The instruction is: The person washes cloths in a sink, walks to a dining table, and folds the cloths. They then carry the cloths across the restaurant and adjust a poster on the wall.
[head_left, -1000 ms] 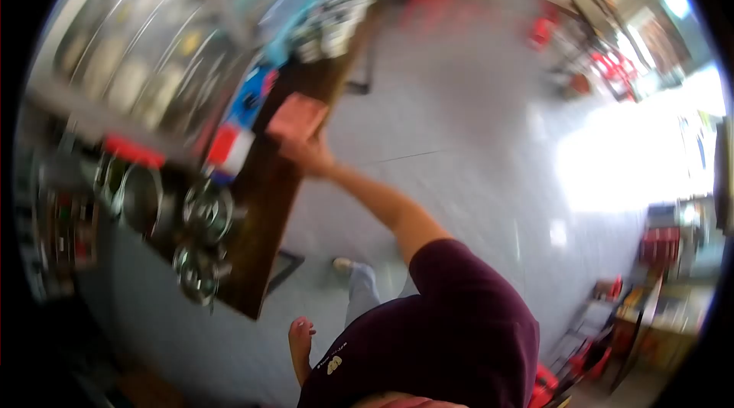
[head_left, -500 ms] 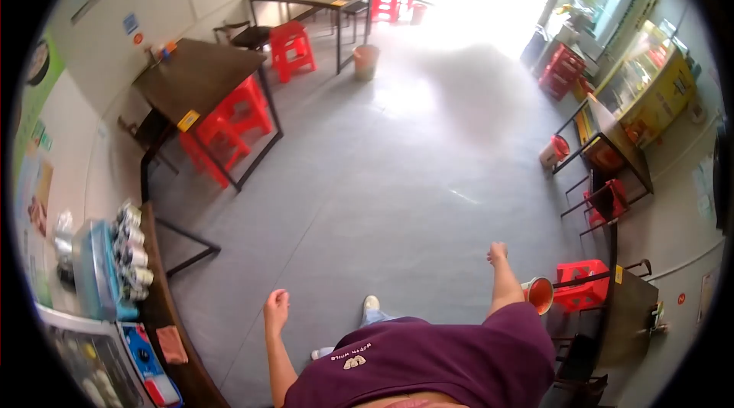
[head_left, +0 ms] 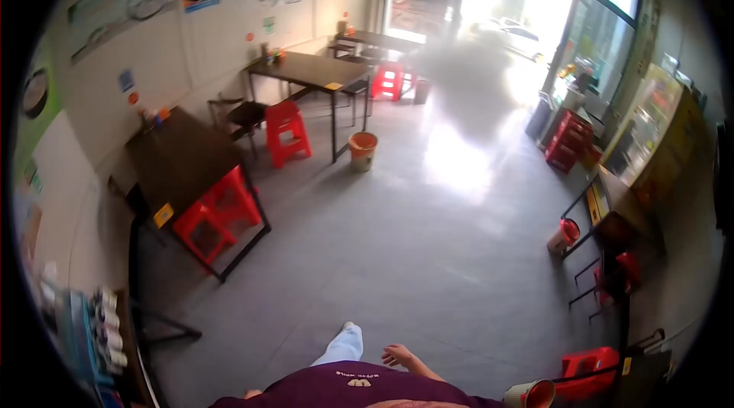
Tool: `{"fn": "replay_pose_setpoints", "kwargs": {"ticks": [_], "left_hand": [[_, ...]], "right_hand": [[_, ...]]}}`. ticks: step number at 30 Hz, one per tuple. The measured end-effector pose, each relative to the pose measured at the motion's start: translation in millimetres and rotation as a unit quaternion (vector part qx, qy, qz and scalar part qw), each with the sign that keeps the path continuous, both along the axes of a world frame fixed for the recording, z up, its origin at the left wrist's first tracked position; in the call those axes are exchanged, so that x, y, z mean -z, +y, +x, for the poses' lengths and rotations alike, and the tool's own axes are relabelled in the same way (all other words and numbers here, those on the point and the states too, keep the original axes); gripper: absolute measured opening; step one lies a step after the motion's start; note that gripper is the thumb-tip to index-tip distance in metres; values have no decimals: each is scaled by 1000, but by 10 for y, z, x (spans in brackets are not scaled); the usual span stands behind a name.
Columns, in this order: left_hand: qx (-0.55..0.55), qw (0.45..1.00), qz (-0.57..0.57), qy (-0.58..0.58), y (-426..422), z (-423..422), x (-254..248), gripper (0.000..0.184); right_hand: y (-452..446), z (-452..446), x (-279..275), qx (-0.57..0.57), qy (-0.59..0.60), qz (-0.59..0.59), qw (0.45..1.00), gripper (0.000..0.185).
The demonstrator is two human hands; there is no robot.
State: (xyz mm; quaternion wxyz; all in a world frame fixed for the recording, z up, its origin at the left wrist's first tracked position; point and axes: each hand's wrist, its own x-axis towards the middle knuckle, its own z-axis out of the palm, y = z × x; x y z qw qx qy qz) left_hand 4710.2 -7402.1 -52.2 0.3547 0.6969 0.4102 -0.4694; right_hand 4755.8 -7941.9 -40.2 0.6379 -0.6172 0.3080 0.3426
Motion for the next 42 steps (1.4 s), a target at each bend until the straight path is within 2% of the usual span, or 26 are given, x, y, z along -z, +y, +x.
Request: {"fn": "replay_pose_setpoints", "kwargs": {"ticks": [2,5,7,8,10,12,14,15,17,19,20,22,23,24,25,27,31,33,36,41,42], "left_hand": [[-25,999,21,0,-113,621,3,20],[-73,995,13,-61,-735,1854,-19,15],[-102,986,7,-129,-1422,2957,-138,11],[-63,983,-14,-171,-1881,3620,-221,9],[174,948,-106,-245,-2760,4806,-442,10],[148,898,-175,-376,-3731,5568,-669,13],[205,865,-206,-408,-4573,6162,-853,15],[209,858,-226,-410,-4959,6308,-915,15],[210,847,-258,-415,-5621,6505,-1072,15],[245,829,-306,-399,-6062,6577,-887,16],[275,811,-335,-393,-6247,6639,-696,17],[341,843,-283,-304,-6401,6497,-633,21],[394,832,-286,-265,-6397,6536,-435,18],[460,831,-231,-212,-6412,6556,-341,19],[494,830,-199,-163,-6392,6579,-265,19],[519,834,-161,-96,-6423,6694,-214,19],[513,844,-144,-67,-6756,7185,-196,19],[510,846,-139,-67,-6990,7505,-98,19],[521,840,-134,-72,-7484,8041,-132,19],[532,823,-165,-116,-8787,8919,-175,19],[539,810,-188,-136,-9157,9037,-182,19]], "right_hand": [[-182,497,-188,-52,-50,-47,996,31],[-819,982,-408,-10,-68,-110,992,31],[-1322,1129,-561,104,-76,-148,981,26],[-1615,1175,-579,182,-69,-158,968,23],[-1955,968,-505,325,-47,-177,928,20],[-2252,795,-489,430,-40,-209,877,19],[-2371,504,-417,430,48,-224,873,17],[-2423,366,-331,421,90,-228,873,16],[-2603,172,-131,339,266,-173,886,16],[-2745,-26,459,419,287,-141,850,26],[-2897,147,356,409,291,-151,851,26],[-2971,483,88,386,310,-164,853,27],[-3102,671,73,359,280,-175,873,26],[-3379,877,72,331,249,-193,889,24],[-3585,1100,66,300,219,-207,905,23],[-4014,1621,96,311,165,-220,910,22],[-4779,2816,-373,356,-7,-277,892,25],[-5049,3294,-557,357,-38,-306,881,23],[-5055,3638,-678,463,-96,-290,832,22],[-4810,3503,-678,424,82,-204,878,19],[-4676,3388,-639,458,108,-205,858,18]]}}
